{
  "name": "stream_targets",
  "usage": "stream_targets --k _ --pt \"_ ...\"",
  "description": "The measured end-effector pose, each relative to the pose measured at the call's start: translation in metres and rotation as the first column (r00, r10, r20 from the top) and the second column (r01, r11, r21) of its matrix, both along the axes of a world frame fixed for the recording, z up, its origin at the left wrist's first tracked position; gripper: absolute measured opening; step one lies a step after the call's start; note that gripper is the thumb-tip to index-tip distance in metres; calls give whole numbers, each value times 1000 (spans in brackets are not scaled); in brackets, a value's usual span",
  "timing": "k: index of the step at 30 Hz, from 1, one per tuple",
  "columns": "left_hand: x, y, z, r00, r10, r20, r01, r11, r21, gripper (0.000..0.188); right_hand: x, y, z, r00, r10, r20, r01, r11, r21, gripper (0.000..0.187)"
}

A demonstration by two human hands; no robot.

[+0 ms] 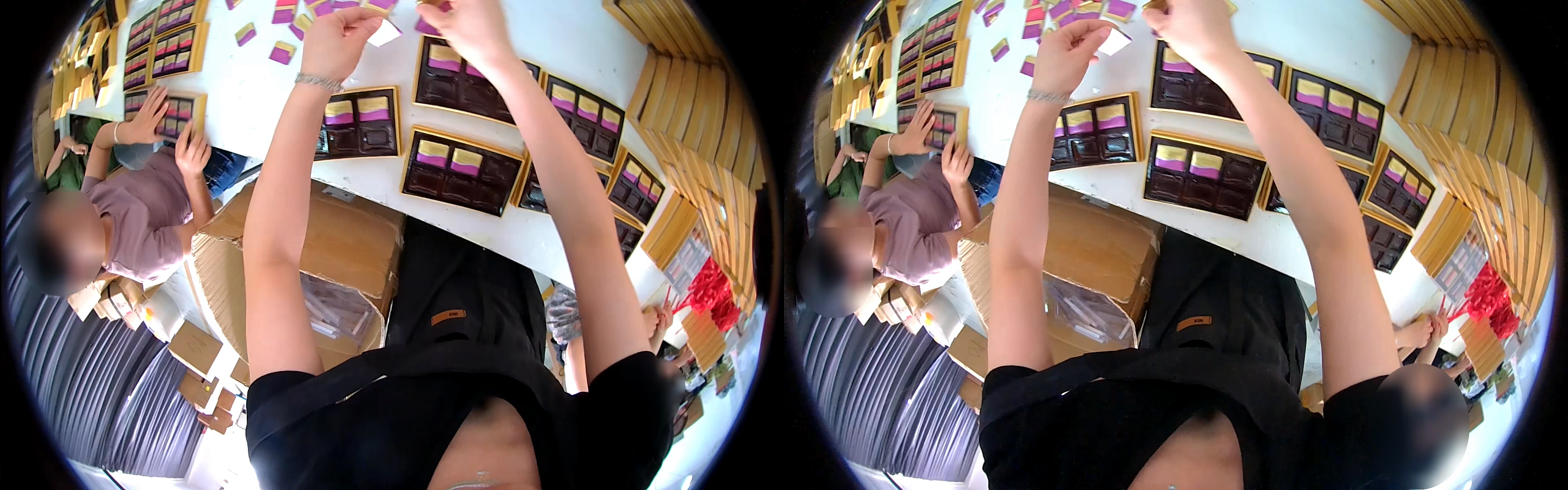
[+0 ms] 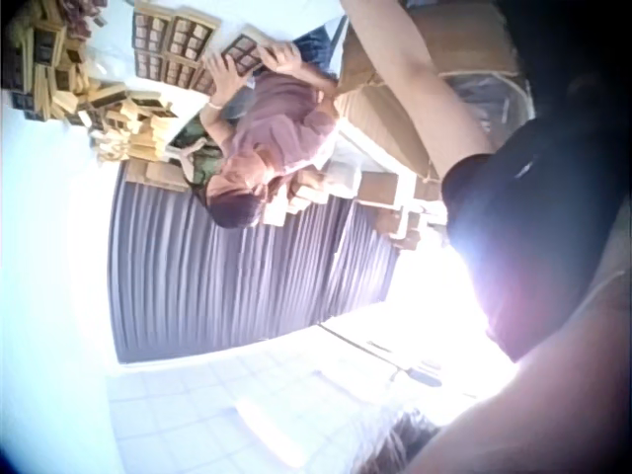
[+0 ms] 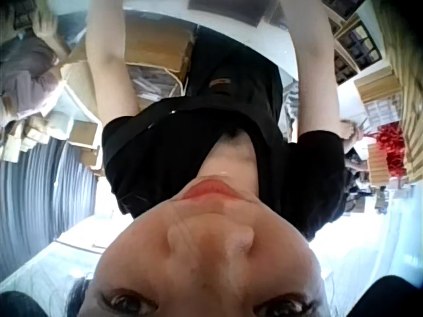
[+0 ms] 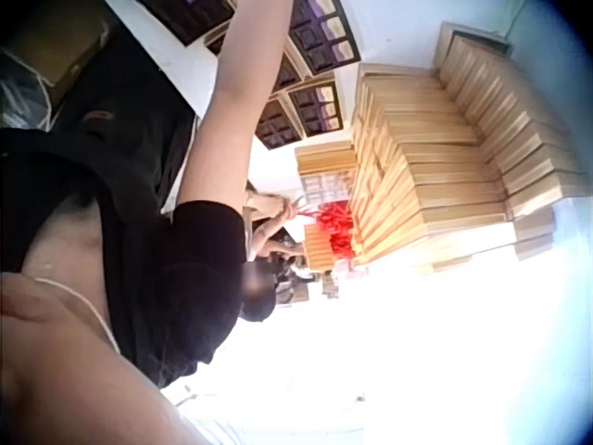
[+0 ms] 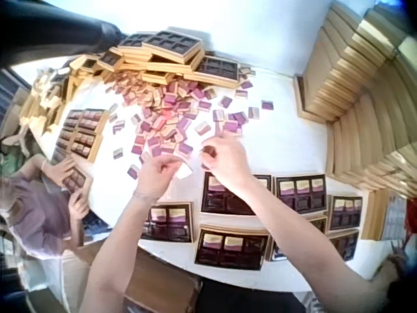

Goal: The person assembles cosmetic palettes by placing small, colorful rectangular blocks into the compartments of black trays. They pick up the blocks from a pile on the table and arrange them into the grid slots of the trays, then stack the completed palettes.

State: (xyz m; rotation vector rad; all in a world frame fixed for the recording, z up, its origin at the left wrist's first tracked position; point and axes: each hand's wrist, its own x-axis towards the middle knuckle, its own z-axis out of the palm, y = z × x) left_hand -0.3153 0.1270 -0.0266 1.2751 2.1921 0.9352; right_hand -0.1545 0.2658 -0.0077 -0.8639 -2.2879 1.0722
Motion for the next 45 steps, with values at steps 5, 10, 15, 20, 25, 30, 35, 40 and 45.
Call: stream_targets --k 5,10,15,20,25,30,35,40,45 --pt "137 -20 59 895 -328 301 366 927 -78 10 166 -54 36 979 -180 96 173 982 78 23" --pt "182 -35 -5 888 -419 -190 458 846 275 9 240 -108 9 892 -382 243 415 904 -104 27" --pt "213 -45 -6 852 -281 -441 401 893 204 21 236 -113 -11 890 -435 138 407 893 194 34" --pt "238 -82 6 662 -521 -539 537 831 -143 75 256 -121 -15 936 -213 279 87 911 404 61" --pt "238 -96 1 607 -643 -466 536 765 -357 94 264 -128 -23 822 -112 558 -117 926 359 83" --pt "233 -97 2 715 -594 -369 557 803 -213 100 267 -124 -18 859 -74 507 -118 934 337 75" --pt "83 -21 15 783 -132 -608 92 991 -97 48 160 -37 13 997 -49 54 23 913 407 34" --pt "-49 36 -47 682 -291 -671 396 918 4 28 -1 48 -34 854 394 339 -448 889 95 21" --pt "-34 46 -34 911 -164 -377 142 986 -85 27 -44 33 -32 656 204 727 -520 820 239 16"
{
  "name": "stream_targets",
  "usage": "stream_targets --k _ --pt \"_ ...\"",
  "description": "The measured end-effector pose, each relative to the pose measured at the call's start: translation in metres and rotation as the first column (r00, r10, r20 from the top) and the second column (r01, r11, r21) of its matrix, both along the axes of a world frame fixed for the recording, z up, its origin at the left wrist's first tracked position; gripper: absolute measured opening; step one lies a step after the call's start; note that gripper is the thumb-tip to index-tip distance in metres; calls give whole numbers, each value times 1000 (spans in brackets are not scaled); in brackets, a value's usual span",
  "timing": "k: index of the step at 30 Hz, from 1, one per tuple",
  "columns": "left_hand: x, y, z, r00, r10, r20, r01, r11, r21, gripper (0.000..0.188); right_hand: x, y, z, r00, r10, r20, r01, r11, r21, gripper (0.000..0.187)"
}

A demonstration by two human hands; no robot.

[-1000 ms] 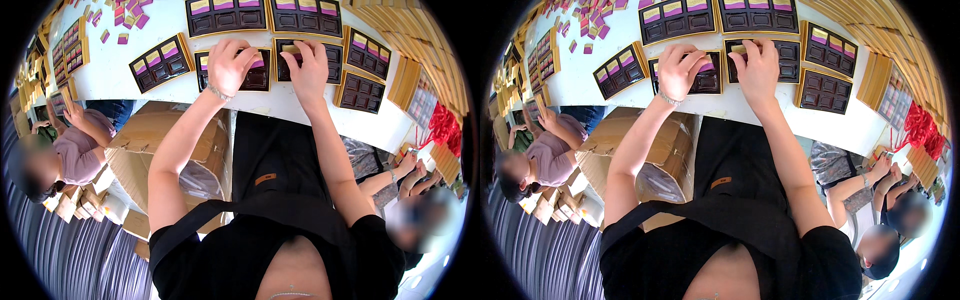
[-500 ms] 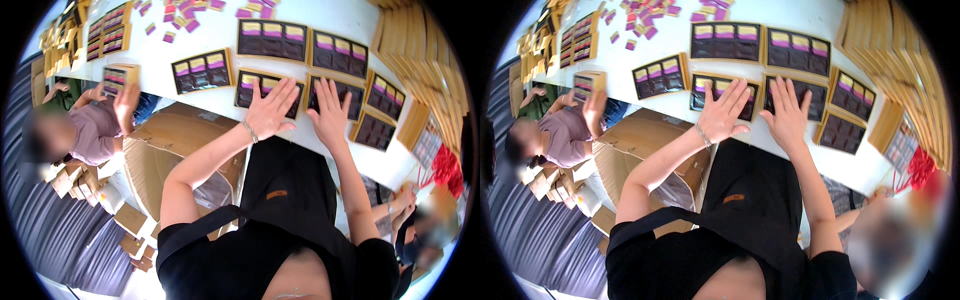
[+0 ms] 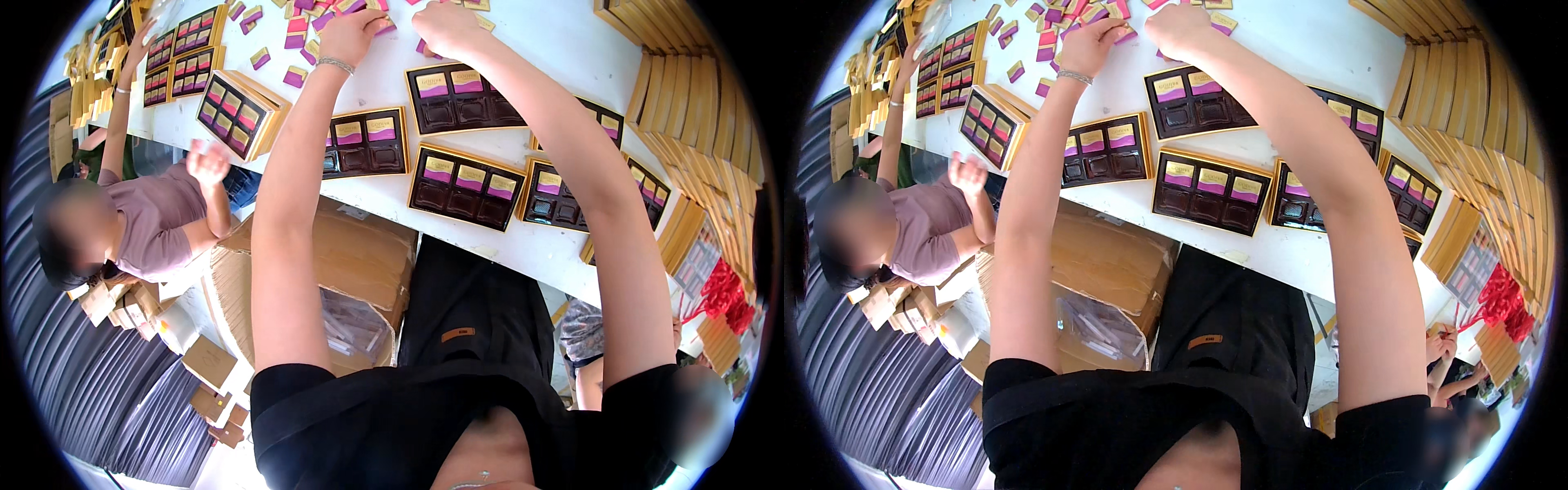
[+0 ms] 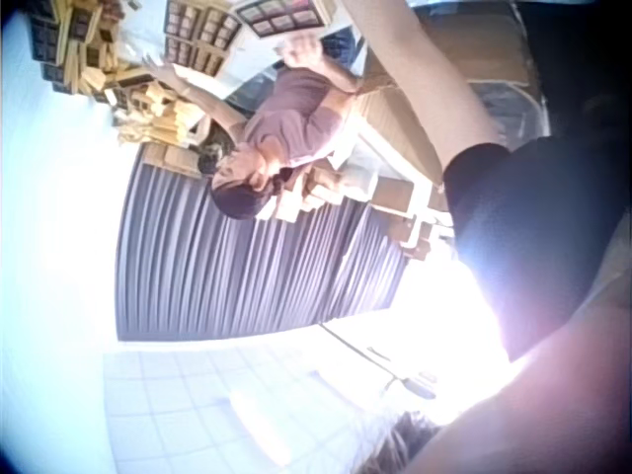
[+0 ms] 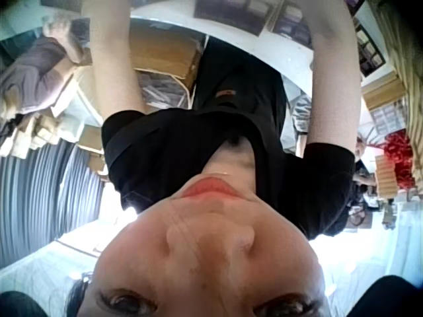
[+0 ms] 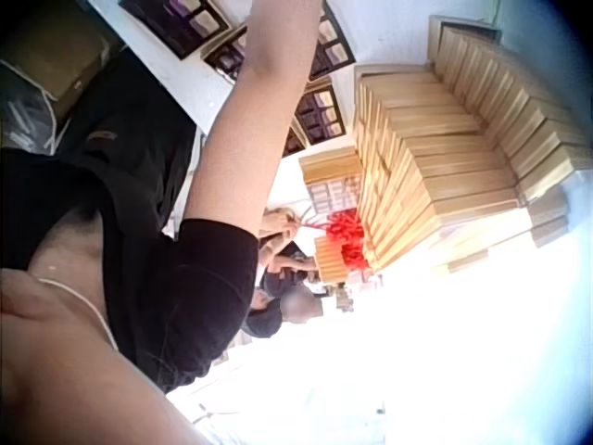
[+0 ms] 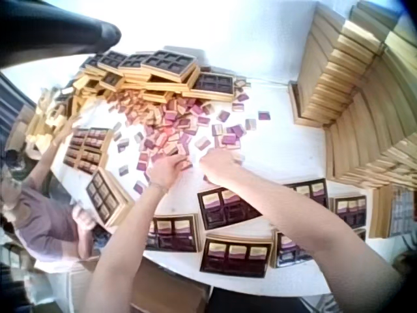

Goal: The person assembles cosmetic palettes by placing small, colorful rectangular blocks into the compartments of black trays. They pick up the blocks from a pile on the table and arrange them into the grid slots of the trays, then stack the completed palettes.

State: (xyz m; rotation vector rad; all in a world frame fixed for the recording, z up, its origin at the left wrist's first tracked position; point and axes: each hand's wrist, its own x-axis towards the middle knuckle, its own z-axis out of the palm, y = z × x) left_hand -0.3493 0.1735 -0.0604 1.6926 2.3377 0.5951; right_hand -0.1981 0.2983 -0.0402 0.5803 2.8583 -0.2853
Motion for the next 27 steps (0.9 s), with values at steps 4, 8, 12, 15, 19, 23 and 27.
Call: stream_targets --k 4,8,12,15,19,23,27 --pt "5 -7 3 828 209 521 -239 971 -9 22 -12 -1 1 996 -85 -30 82 994 -70 17" --pt "28 -8 21 711 279 646 -344 939 -28 23 15 -1 10 896 -168 -412 65 965 -253 15" --pt "111 -21 102 358 139 923 -201 977 -70 19 114 -35 65 364 -95 -927 -55 991 -123 16" --pt "176 -26 134 47 52 998 -66 997 -48 18 187 -58 77 265 -6 -964 17 1000 -1 26" --pt "237 -18 129 60 68 996 87 994 -73 21 268 -74 88 262 -419 -869 8 902 -432 33" --pt "271 -7 131 372 -22 928 442 883 -156 18 340 -71 105 455 -829 -325 -6 362 -932 39" --pt "300 12 114 450 -303 840 592 805 -27 10 376 -69 103 654 -729 -200 24 285 -958 38"
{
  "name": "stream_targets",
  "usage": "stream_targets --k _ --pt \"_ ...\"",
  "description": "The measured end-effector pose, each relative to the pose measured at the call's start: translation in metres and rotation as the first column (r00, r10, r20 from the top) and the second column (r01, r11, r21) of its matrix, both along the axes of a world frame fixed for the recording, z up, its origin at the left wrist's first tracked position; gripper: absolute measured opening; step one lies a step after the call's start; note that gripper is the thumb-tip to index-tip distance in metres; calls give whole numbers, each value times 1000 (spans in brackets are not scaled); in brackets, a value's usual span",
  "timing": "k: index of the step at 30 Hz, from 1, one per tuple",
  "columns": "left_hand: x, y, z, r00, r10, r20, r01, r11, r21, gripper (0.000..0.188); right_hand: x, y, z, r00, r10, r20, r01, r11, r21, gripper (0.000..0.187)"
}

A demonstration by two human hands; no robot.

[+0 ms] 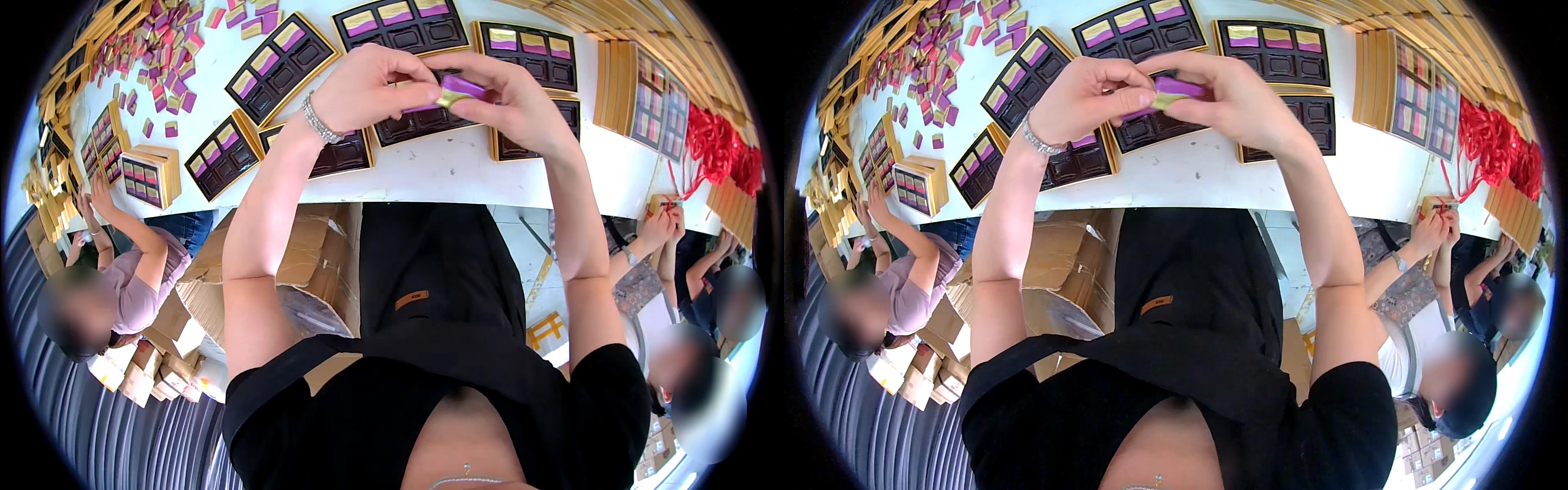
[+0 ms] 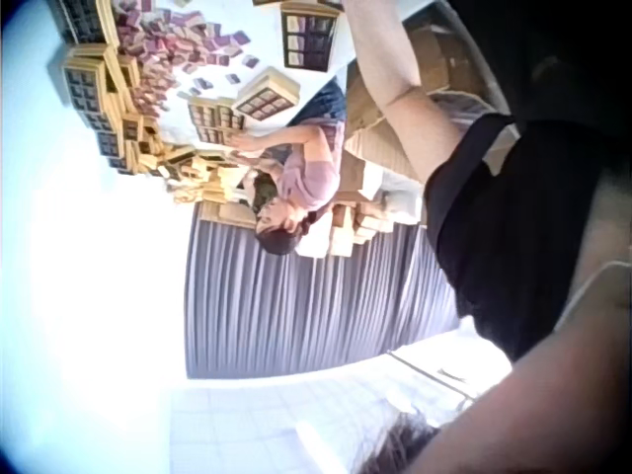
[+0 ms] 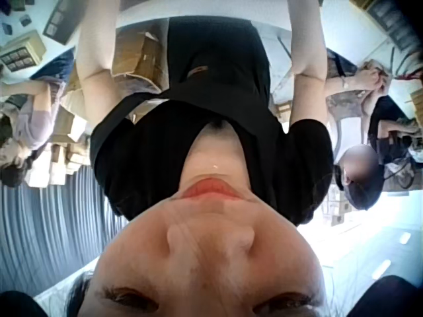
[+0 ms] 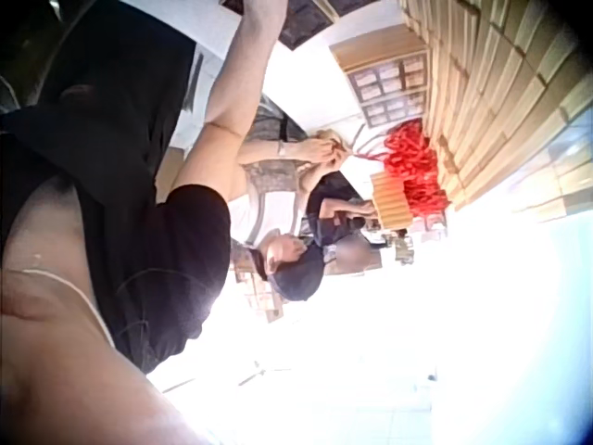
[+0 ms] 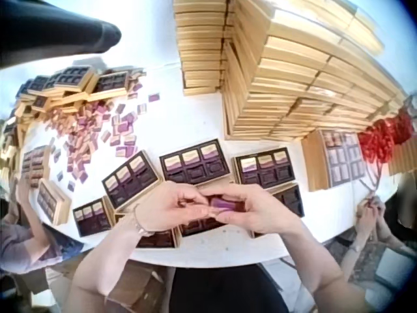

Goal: The person assembles cosmetic palettes by placing small, colorful rectangular blocks into the compartments of black trays. They pick up the blocks from a pile on the table and arrange them into the grid slots of the trays, then stack the completed palettes.

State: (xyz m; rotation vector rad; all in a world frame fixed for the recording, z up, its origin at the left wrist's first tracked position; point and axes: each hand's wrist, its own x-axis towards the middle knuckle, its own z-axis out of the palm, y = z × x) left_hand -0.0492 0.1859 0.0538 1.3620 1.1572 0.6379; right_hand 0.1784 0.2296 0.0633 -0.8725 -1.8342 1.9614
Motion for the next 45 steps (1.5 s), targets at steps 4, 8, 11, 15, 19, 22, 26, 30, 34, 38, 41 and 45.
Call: stream_targets --k 4,8,11,15,19,22,26,30,34,38,41,45 --pt "18 -2 -35 889 181 -420 -59 956 287 20 29 -4 -57 825 -548 138 507 825 250 15" --pt "47 -12 -64 842 278 -462 -38 885 463 29 -5 -25 -91 639 -763 103 715 637 288 10" --pt "48 -17 -66 777 261 -573 67 871 487 37 -8 -31 -90 715 -692 95 530 626 572 11" --pt "50 -35 -66 624 393 -675 119 806 579 43 8 -41 -78 726 -668 163 394 599 697 22" --pt "59 -64 -70 521 255 -815 248 868 430 83 9 -40 -85 841 -359 405 -193 500 844 61" --pt "56 -74 -81 489 162 -857 296 894 338 101 9 -47 -80 775 -336 535 -349 479 806 69" --pt "56 -74 -78 596 197 -779 230 887 400 100 10 -43 -75 744 -341 575 -377 496 782 74" --pt "-30 -25 -28 301 542 -785 -1 823 568 75 -75 24 -33 928 -361 91 78 426 901 34" --pt "-202 41 -69 314 521 -794 -120 851 511 26 -206 118 -77 982 -103 159 -98 446 889 16" --pt "-253 65 -121 521 533 -667 -156 827 540 39 -303 122 -124 895 -226 385 -232 502 833 25" --pt "-264 65 -143 494 610 -619 -255 783 568 50 -318 113 -135 846 -373 382 -145 528 837 24" --pt "-276 76 -158 366 594 -716 -163 798 580 51 -301 122 -136 940 -193 281 -52 734 678 27"
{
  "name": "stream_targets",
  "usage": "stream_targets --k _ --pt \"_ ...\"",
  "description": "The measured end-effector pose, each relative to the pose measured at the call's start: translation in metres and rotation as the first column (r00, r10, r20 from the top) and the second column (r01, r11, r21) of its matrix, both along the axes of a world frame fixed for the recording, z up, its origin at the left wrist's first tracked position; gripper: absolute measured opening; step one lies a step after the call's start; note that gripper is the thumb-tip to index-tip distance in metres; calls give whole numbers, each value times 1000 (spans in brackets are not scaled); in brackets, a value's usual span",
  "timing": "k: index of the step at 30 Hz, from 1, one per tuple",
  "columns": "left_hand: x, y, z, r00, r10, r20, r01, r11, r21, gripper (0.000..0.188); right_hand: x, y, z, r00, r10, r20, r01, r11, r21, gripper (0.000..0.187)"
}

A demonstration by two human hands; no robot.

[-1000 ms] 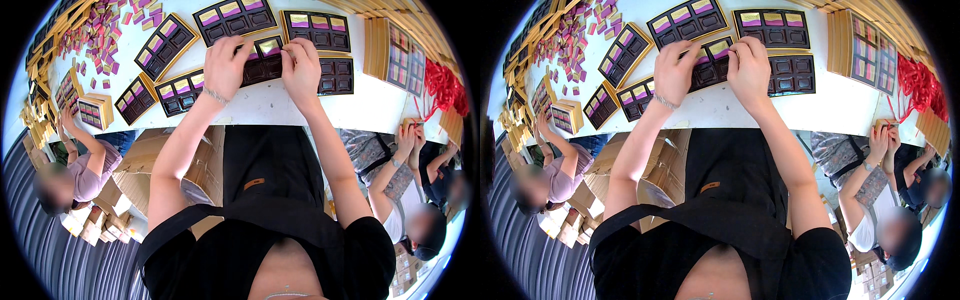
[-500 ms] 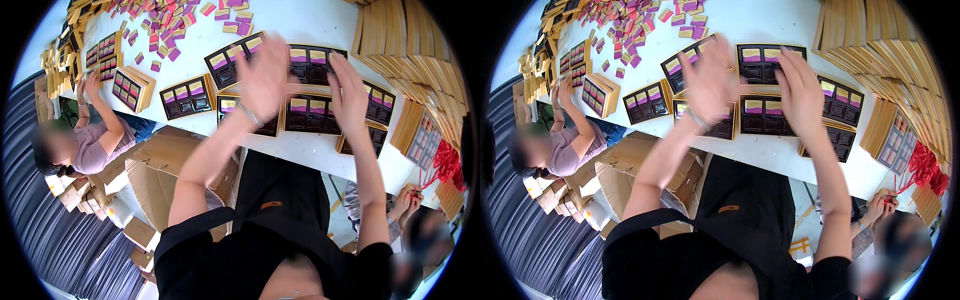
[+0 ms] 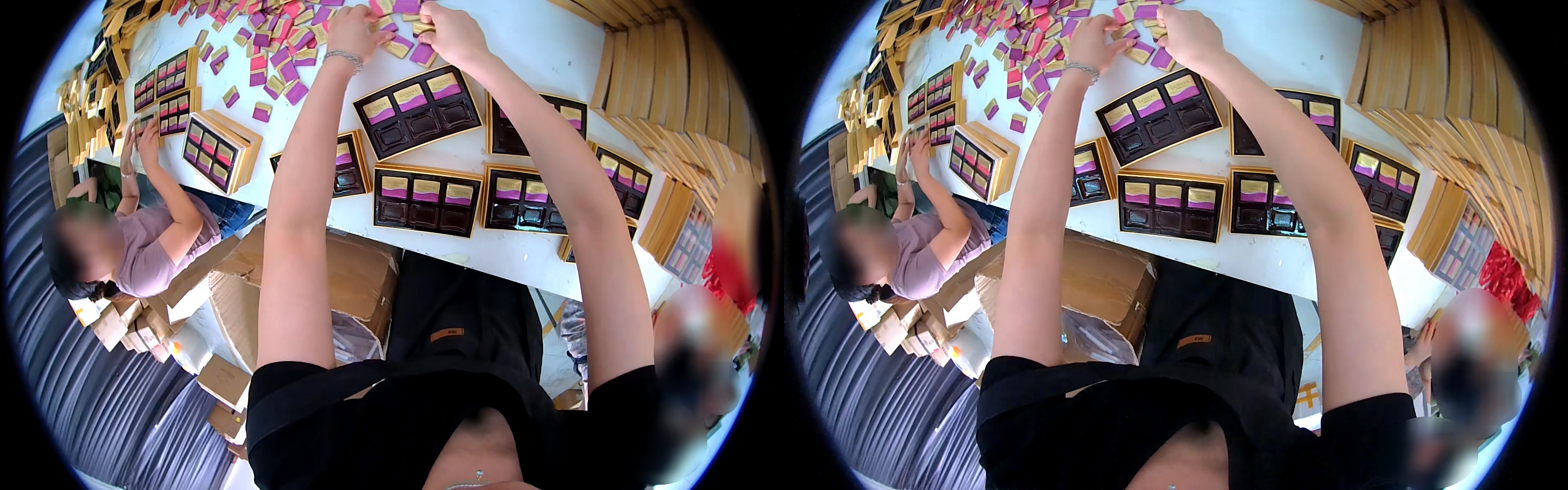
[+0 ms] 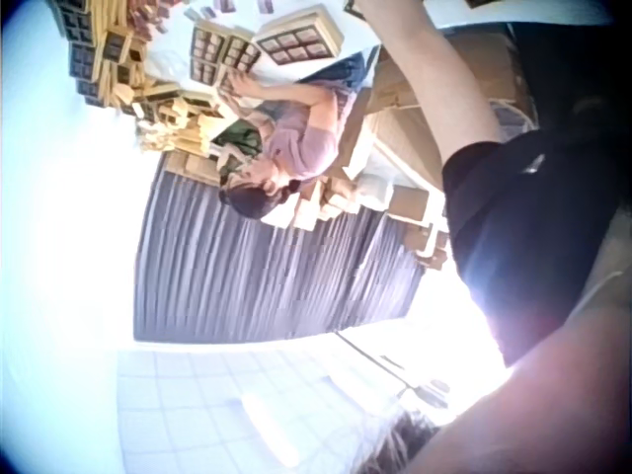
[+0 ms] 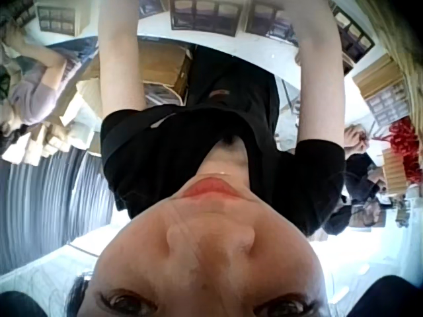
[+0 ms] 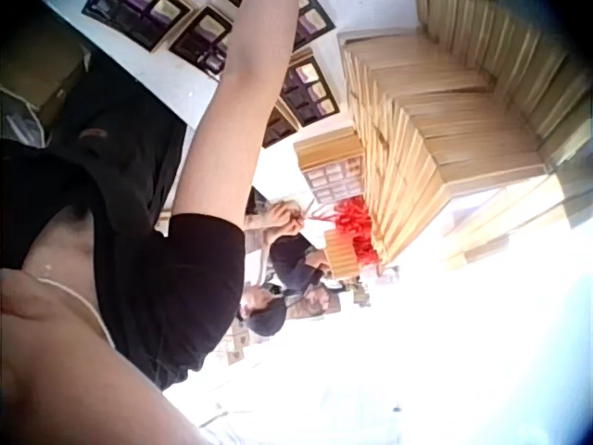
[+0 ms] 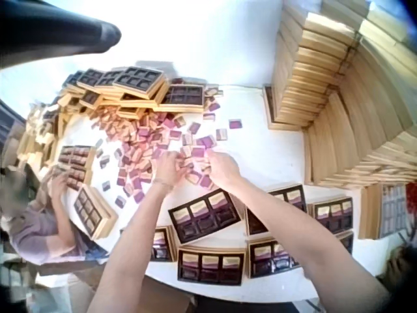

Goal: The person assembles cosmetic palettes by placing small, colorful rectangular blocks into the compartments of black trays. They pick up the blocks from a pile on the table and arrange them into the grid slots of the trays, then stack the completed palettes.

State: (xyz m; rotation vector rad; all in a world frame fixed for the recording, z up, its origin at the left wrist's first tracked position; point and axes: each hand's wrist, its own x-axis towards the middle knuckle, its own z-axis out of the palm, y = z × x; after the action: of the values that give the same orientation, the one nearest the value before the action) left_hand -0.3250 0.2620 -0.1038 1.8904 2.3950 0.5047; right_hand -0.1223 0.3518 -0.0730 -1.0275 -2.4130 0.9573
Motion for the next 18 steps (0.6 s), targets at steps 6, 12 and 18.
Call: stream_targets --k 6,12,18 --pt "-21 -34 11 963 177 204 -172 984 -40 28 202 -48 103 927 -187 -324 157 981 -116 18" --pt "309 -77 119 735 -325 595 366 929 56 12 439 -108 74 756 -642 130 654 727 -212 19" --pt "436 -82 83 825 -409 389 460 887 -43 22 441 -137 41 816 -572 81 578 805 -134 27"
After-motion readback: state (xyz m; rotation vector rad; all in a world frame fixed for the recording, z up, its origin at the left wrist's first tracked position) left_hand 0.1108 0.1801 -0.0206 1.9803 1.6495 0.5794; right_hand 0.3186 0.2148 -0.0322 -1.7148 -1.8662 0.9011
